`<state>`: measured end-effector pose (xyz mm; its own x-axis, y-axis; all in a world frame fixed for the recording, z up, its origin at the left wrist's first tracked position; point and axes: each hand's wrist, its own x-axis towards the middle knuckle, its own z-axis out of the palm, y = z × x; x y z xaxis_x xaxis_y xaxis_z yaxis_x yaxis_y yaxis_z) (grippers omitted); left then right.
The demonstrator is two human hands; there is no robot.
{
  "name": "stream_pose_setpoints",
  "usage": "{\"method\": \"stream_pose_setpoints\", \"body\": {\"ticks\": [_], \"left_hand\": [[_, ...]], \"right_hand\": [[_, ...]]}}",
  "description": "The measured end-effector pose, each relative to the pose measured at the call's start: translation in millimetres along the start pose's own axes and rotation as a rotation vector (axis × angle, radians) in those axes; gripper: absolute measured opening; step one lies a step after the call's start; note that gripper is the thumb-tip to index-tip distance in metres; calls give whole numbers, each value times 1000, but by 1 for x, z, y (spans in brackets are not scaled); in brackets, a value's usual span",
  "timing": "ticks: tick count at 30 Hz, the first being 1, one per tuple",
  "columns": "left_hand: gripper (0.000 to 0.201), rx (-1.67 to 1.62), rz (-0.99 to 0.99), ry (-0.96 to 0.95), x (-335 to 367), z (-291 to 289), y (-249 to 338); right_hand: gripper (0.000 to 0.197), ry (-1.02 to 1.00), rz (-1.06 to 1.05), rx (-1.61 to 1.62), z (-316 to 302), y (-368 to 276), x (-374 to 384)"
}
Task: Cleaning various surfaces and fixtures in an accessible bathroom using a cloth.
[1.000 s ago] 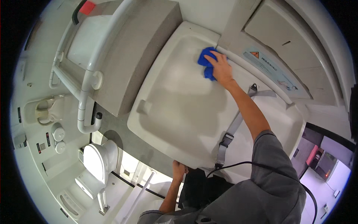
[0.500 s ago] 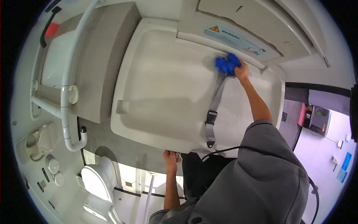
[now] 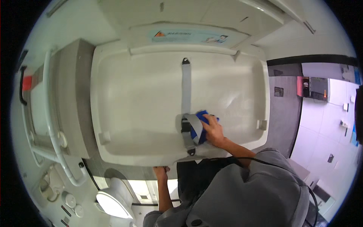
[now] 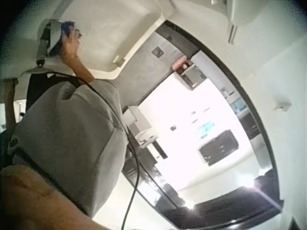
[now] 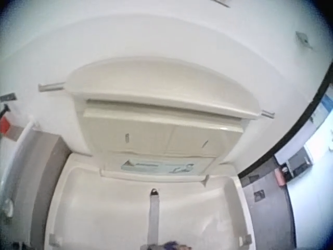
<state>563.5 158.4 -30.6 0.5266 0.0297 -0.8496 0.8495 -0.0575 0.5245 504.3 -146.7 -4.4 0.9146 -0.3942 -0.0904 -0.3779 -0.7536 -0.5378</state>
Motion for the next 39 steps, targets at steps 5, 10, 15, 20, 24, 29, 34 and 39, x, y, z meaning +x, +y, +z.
{"method": "stream_pose_setpoints", "body": {"ticks": [5,10,15,20,24,29,34,39], "left_hand": [[12,154,-39,-25,13,-11,-4],[12,141,-6,-74,17,-19,-6],[16,37,46,5,0,-5,2],[19,57,6,-50,17,-23,-8],[17,-76,-4,10,10,-5,-3],[16,-39,-5,63,22,-17,-13],[14,-103,0,39,18,-17,-12],[14,-97,-9,-38,12,-6,-3]], "right_hand": [[51,44,-86,-57,-2,40,94],[58,435,286,-137,-54,149,147],[55,599,289,-365,-157,213,140],[53,724,243,-512,-175,245,152],[54,477,150,-476,-115,244,93],[58,337,271,-309,-103,178,36],[54,238,262,-146,-65,107,-40],[44,-40,-92,118,-14,34,-18]]}}
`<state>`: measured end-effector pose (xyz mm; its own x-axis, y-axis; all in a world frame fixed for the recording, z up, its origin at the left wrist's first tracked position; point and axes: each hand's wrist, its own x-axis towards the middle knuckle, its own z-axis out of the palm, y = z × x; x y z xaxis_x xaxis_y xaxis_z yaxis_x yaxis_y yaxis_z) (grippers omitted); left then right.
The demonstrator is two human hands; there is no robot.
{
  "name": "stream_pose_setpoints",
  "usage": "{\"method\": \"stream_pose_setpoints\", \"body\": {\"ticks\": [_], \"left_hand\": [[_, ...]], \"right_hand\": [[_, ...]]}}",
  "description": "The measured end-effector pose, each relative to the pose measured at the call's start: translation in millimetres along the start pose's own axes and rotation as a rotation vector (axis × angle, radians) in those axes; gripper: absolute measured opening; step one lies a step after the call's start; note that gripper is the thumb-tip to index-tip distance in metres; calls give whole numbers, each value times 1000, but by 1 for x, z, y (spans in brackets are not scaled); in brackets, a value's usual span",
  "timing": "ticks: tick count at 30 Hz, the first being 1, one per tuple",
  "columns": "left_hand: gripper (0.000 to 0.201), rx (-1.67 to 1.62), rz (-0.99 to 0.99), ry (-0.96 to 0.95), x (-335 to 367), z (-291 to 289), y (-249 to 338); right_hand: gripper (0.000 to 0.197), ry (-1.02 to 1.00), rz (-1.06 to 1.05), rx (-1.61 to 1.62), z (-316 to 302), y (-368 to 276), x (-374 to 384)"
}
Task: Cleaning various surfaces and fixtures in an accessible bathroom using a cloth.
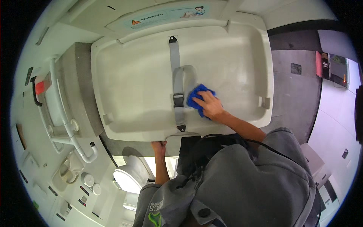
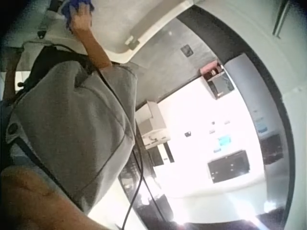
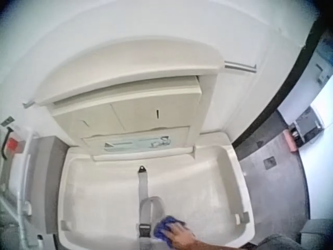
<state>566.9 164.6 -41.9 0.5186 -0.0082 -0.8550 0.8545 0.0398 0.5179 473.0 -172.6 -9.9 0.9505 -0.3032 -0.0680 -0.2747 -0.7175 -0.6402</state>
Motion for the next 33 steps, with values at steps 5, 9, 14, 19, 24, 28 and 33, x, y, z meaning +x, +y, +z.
{"method": "stream_pose_setpoints", "body": {"ticks": [5,9,14,19,24,28,33], "left_hand": [[14,114,71,-2,-11,16,5],[13,121,-39,12,-6,9,7],[14,83,-1,-37,1,8,5],[13,13,-28,-85,-2,12,13],[20,105,4,-81,10,7,9],[26,329,96,-101,4,-3,1],[18,296,133,-130,-21,-13,-1]], "right_hand": [[52,102,-151,-163,4,38,105],[47,435,265,-276,-55,120,84],[58,264,311,-536,-104,130,-52],[45,41,616,-192,-79,51,-93],[40,-249,376,271,-44,-13,-47],[39,-294,320,568,-6,-75,-9],[38,-45,41,682,34,-138,94]]}}
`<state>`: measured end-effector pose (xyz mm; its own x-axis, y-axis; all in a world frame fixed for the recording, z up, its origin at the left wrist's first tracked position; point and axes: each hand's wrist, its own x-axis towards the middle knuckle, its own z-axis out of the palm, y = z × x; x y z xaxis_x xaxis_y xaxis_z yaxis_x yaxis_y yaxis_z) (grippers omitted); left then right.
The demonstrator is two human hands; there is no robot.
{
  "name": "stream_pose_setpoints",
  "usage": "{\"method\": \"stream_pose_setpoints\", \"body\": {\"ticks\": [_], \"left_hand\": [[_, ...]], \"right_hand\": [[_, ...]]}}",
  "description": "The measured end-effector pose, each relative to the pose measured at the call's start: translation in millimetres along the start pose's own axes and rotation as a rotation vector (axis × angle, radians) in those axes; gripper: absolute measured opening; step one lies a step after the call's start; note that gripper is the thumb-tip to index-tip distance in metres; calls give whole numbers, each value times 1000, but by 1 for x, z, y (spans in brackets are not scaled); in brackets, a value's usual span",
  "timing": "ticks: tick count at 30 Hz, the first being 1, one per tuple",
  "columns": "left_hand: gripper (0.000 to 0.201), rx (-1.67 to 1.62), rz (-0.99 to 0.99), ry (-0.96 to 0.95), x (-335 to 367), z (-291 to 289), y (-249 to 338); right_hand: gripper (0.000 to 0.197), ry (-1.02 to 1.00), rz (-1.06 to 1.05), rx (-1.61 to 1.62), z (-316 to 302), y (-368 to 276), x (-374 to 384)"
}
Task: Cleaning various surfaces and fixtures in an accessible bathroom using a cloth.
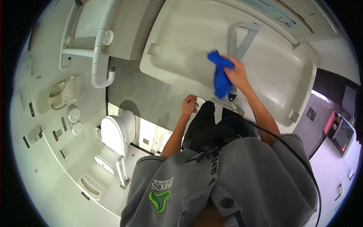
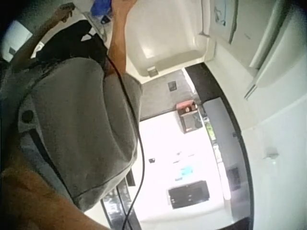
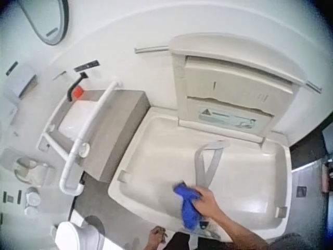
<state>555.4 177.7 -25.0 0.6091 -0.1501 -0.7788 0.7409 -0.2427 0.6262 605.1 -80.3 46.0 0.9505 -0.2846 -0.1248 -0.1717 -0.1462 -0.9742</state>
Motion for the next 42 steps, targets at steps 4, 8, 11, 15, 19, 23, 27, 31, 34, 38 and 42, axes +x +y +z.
{"method": "stream_pose_setpoints", "body": {"ticks": [4,8,11,15,19,23,27,31,34,38,42], "left_hand": [[21,-60,9,-24,-16,-12,-11],[23,-101,17,0,-27,-30,-33],[30,-240,-36,-58,-36,-34,-14],[36,-176,5,-71,-19,-29,14],[27,-285,-21,-99,15,-39,28],[16,-220,-90,-134,27,-42,36],[19,-108,-111,-218,36,-43,44],[22,-68,-75,-97,26,-30,48],[19,32,-100,-127,28,-33,51],[14,37,-149,-269,45,-47,54],[11,75,-185,-330,49,-51,56]], "right_hand": [[48,-142,-323,-348,83,22,88],[47,-506,-122,-583,130,22,69],[44,-614,167,-501,98,32,60],[45,-394,115,-620,9,4,-20],[47,87,137,-379,-53,-49,-111],[49,224,273,-593,-59,-72,-198],[52,303,305,-747,-31,-37,-237],[49,401,228,-910,7,-26,-217],[48,325,255,-990,31,-1,-206],[43,444,410,-956,61,13,-176],[42,411,305,-776,93,26,-159]]}}
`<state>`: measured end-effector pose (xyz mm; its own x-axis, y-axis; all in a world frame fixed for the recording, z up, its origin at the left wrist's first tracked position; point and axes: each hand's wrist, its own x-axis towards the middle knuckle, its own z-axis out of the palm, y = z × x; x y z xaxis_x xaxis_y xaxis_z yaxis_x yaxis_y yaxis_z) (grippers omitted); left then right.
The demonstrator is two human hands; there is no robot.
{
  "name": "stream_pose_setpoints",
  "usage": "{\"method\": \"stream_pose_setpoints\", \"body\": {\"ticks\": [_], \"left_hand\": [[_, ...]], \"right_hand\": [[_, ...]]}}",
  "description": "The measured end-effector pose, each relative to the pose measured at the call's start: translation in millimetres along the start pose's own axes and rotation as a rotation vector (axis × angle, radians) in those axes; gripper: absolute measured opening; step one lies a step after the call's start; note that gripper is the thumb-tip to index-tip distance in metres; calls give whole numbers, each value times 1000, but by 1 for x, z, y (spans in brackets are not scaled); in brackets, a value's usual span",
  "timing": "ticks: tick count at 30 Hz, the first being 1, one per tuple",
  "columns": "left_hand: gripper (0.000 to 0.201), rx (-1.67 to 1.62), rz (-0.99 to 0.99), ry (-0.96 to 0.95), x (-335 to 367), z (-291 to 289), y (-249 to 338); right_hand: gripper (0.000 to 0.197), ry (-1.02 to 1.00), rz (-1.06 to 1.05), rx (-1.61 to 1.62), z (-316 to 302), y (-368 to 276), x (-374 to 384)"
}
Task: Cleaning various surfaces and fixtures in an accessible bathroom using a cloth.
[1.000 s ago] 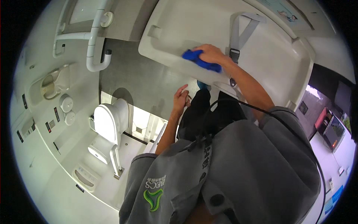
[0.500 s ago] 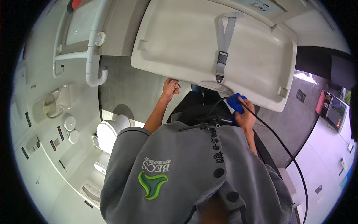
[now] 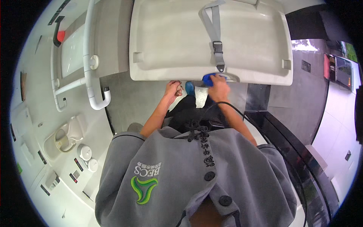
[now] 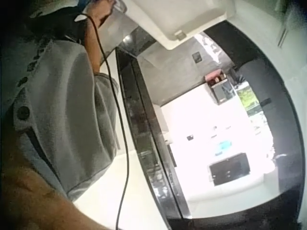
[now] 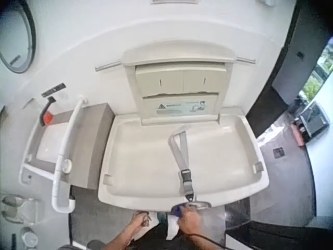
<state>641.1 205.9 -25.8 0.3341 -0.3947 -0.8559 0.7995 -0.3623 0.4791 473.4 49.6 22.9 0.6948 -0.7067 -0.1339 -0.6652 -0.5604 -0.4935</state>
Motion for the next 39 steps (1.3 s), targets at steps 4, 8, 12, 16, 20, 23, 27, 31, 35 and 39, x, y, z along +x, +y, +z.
{"method": "stream_pose_setpoints", "body": {"ticks": [4,8,12,16,20,23,27,31,35,39], "left_hand": [[14,30,4,-33,2,-6,-1],[17,10,9,-105,8,-19,-5],[29,112,62,-58,-8,-22,-2],[35,51,24,-13,-17,-39,-17],[36,39,74,-21,-31,-59,-41],[36,-82,22,94,-64,-51,-30],[37,-107,32,65,-53,-69,-47],[42,-63,0,-45,-39,-49,-25],[49,-38,-61,-143,-13,-17,-4],[31,-71,-166,-269,15,-12,-15]], "right_hand": [[38,-186,385,304,-24,-20,10],[45,-431,56,972,-4,-24,-9],[48,-272,16,797,-53,-53,37],[47,207,-127,496,-76,-73,121],[45,179,-294,98,42,-29,165],[41,-107,-385,183,78,-60,136],[35,-368,-262,214,50,-111,115],[33,-207,-381,263,9,-87,55],[41,137,-274,285,-43,-7,-10],[45,622,150,202,-103,87,-37]]}}
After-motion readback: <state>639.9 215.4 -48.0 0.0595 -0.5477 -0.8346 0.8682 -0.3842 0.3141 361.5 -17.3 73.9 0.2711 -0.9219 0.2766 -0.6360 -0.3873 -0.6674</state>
